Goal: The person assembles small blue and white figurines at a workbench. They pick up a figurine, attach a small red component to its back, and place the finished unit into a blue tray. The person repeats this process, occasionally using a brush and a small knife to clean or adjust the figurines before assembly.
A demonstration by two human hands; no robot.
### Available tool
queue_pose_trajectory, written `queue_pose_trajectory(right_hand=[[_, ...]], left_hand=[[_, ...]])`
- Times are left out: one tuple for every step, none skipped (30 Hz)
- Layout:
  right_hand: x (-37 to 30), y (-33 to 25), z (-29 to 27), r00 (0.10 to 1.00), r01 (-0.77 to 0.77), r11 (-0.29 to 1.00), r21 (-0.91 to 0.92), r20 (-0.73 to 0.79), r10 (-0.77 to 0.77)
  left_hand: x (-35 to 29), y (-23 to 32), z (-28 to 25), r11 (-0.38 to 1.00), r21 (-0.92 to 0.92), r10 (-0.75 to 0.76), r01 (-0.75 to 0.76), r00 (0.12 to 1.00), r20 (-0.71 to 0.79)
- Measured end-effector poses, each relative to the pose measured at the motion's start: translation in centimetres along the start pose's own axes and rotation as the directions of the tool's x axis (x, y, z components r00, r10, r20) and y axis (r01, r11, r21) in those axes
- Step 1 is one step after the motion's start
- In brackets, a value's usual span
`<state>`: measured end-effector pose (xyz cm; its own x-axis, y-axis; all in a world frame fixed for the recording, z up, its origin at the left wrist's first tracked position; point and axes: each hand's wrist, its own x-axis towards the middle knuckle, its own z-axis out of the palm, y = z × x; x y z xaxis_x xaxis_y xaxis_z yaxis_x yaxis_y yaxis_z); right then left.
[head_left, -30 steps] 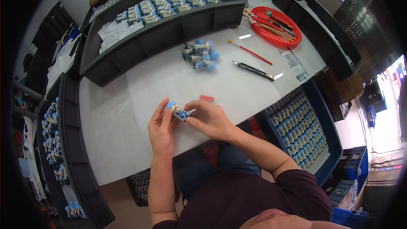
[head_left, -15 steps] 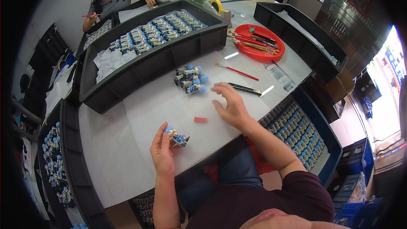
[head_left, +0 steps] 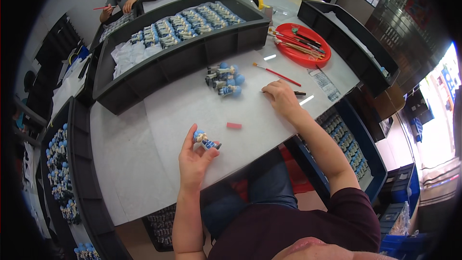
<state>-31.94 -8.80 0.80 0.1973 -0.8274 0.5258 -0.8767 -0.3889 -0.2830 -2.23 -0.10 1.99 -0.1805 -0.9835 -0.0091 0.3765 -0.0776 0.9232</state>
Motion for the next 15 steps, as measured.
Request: queue_pose_trajectory(right_hand=[[0.0,0.4,0.5,0.999,0.034,0.999,-0.030,0.029,-0.033],[0.2,-0.3,0.3,0.999,0.003,0.999,-0.040,0.044,-0.001],[0.1,-0.2,0.5,0.999,-0.033,0.999,-0.041,0.042,0.035],[0.0,-0.5,0.5,0.998,-0.046,0.998,0.032,-0.037,0.047],[0.1,-1.4,-0.1,0.997,-0.076,0.996,0.055,-0.025,0.077],[0.0,-1.6,-0.4,0.996,-0.088,0.996,0.022,-0.030,0.089],[-0.3,-1.2,-0.7,0.996,-0.089,0.996,-0.003,-0.002,0.089],[-0.7,-0.6,-0.8,0.992,-0.120,0.993,0.012,0.035,0.120],[-1.0,0.2,-1.0,0.988,-0.131,0.991,-0.003,0.082,0.131],[-1.2,0.5,-0.8,0.993,-0.097,0.995,-0.006,0.074,0.097],[-1.1,0.3,-0.9,0.996,-0.067,0.998,-0.016,0.060,0.067],[-0.9,0.0,-1.0,0.998,-0.037,0.999,-0.026,0.046,0.039],[-1.2,-0.8,-1.0,0.998,-0.058,0.998,-0.030,0.037,0.059],[-1.2,-2.2,-1.3,0.999,-0.046,0.999,0.025,0.027,0.046],[-1.3,-3.5,-1.2,0.999,-0.034,0.996,0.080,0.019,0.033]], left_hand=[[0.0,-0.1,0.0,1.000,0.017,0.013,-0.013,1.000,0.025],[-0.2,-0.3,-0.3,0.999,0.037,0.019,-0.020,0.999,0.034],[-0.2,-0.3,-0.4,1.000,0.010,-0.005,0.005,0.999,0.032],[0.0,-0.3,-0.5,0.999,-0.018,-0.028,0.029,0.999,0.028],[-0.1,-0.6,-0.8,1.000,-0.001,-0.010,0.010,1.000,0.013],[-0.1,-0.7,-1.0,1.000,0.014,0.011,-0.011,1.000,0.006],[-0.3,-0.7,-1.0,1.000,0.012,-0.002,0.002,1.000,0.003],[-0.3,-0.5,-0.9,1.000,0.009,-0.009,0.009,1.000,0.006],[-0.2,-0.5,-0.7,1.000,0.002,-0.014,0.014,1.000,0.020],[-0.2,-0.5,-0.8,0.999,0.021,-0.025,0.024,0.999,0.021],[-0.1,-0.6,-0.8,0.999,0.038,-0.034,0.033,0.999,0.032],[0.0,-0.7,-0.8,0.998,0.055,-0.044,0.042,0.998,0.044],[-0.1,-0.7,-0.8,0.997,0.061,-0.052,0.049,0.998,0.042],[-0.1,-0.6,-0.8,0.997,0.062,-0.054,0.052,0.998,0.041],[-0.1,-0.7,-0.9,0.996,0.063,-0.059,0.057,0.998,0.037]])
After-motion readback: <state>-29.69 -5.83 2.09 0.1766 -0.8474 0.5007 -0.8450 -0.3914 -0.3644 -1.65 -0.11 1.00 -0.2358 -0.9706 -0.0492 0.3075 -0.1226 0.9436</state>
